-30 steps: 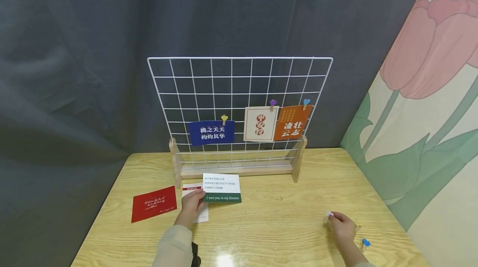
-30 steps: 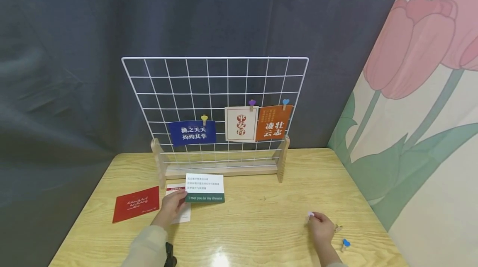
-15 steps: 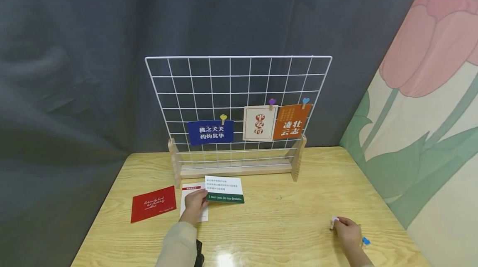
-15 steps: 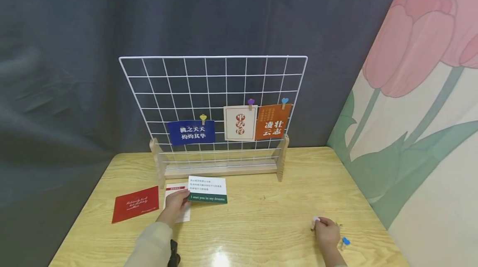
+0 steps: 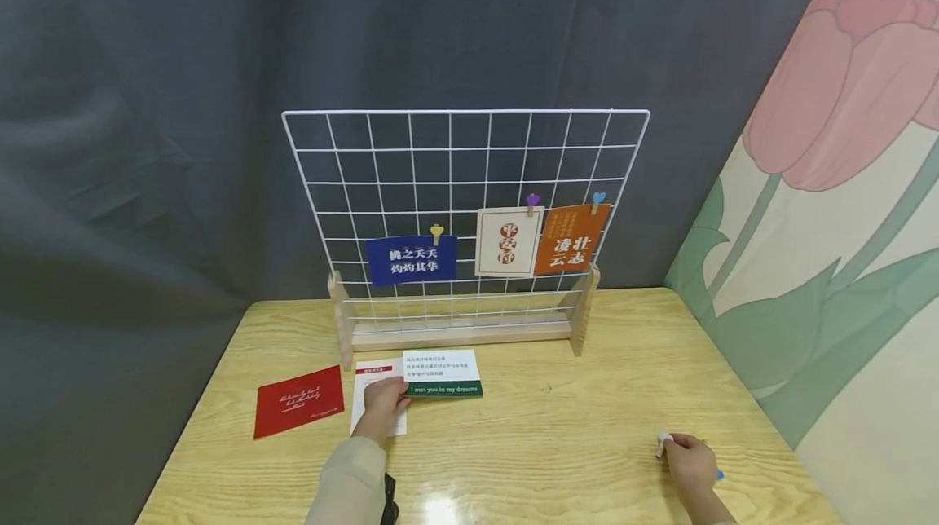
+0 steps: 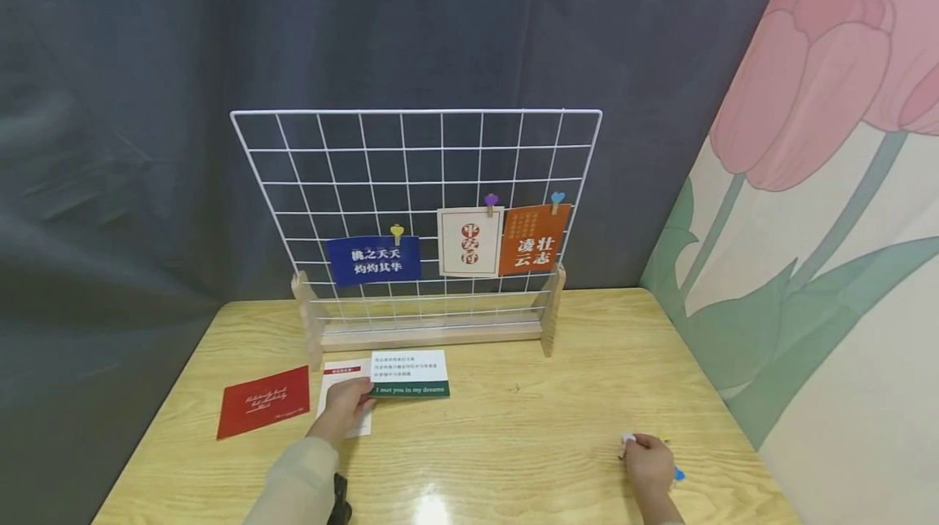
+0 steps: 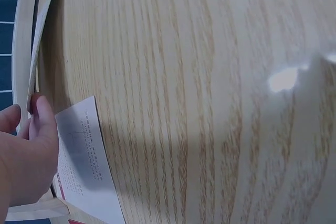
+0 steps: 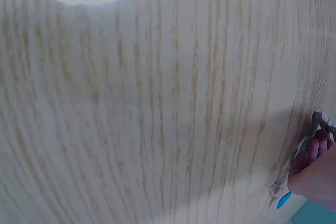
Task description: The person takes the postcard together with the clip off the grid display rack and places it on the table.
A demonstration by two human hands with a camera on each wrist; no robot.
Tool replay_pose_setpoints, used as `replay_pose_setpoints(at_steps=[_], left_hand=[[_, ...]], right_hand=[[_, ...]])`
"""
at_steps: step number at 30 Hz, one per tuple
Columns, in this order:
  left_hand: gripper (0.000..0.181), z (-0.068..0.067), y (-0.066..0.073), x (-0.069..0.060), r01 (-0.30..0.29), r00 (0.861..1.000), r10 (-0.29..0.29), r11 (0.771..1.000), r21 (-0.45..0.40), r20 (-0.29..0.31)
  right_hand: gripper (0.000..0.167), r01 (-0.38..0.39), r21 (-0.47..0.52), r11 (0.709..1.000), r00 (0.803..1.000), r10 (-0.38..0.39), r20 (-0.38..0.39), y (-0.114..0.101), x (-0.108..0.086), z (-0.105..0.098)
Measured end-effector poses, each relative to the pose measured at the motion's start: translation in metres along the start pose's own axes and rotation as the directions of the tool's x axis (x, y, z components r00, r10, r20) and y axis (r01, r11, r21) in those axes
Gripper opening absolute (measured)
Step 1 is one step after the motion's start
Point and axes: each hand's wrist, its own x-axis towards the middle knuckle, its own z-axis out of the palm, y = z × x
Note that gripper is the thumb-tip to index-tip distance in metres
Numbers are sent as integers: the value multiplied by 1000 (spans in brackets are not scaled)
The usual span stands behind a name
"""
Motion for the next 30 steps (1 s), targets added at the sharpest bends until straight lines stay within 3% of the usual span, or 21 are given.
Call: replay_pose_setpoints(at_steps=[4,5,8,10,12,15,17,19,23,30], left_hand=[[16,-1,-4,1,-10,1000,9,997,72,17],[14,-2,-5,0,-35,999,33,997,69,29],[18,2,-2,-5,-21,1000,21,989,148,-3],[17,4,1,-8,-70,998,69,985,157,11],[20,17,26,-33,-29,998,41,971,236,-45],[22,42,81,-90,-13,996,41,952,306,-85],[24,59,115,-126,35,993,10,930,367,-120],[25,67,130,-142,23,993,26,910,413,-111],[27,72,132,-145,-8,994,59,870,492,-88],[30,73,136,-145,-6,995,61,838,546,-83]], right_hand=[[24,10,-8,1000,1000,-10,5,3,0,-1],[24,16,-4,1000,1000,-16,10,4,0,-2],[25,25,-22,999,1000,-24,9,5,0,-3],[26,27,-43,999,1000,-27,8,6,1,-4],[26,23,-70,997,1000,-23,0,7,2,-5],[27,20,-92,996,1000,-20,4,9,4,-7],[27,20,-98,995,1000,-19,9,11,5,-9],[28,24,-102,994,1000,-23,11,13,6,-10],[28,22,-110,994,1000,-20,15,14,7,-13],[33,-41,-148,988,997,50,58,9,3,-19]])
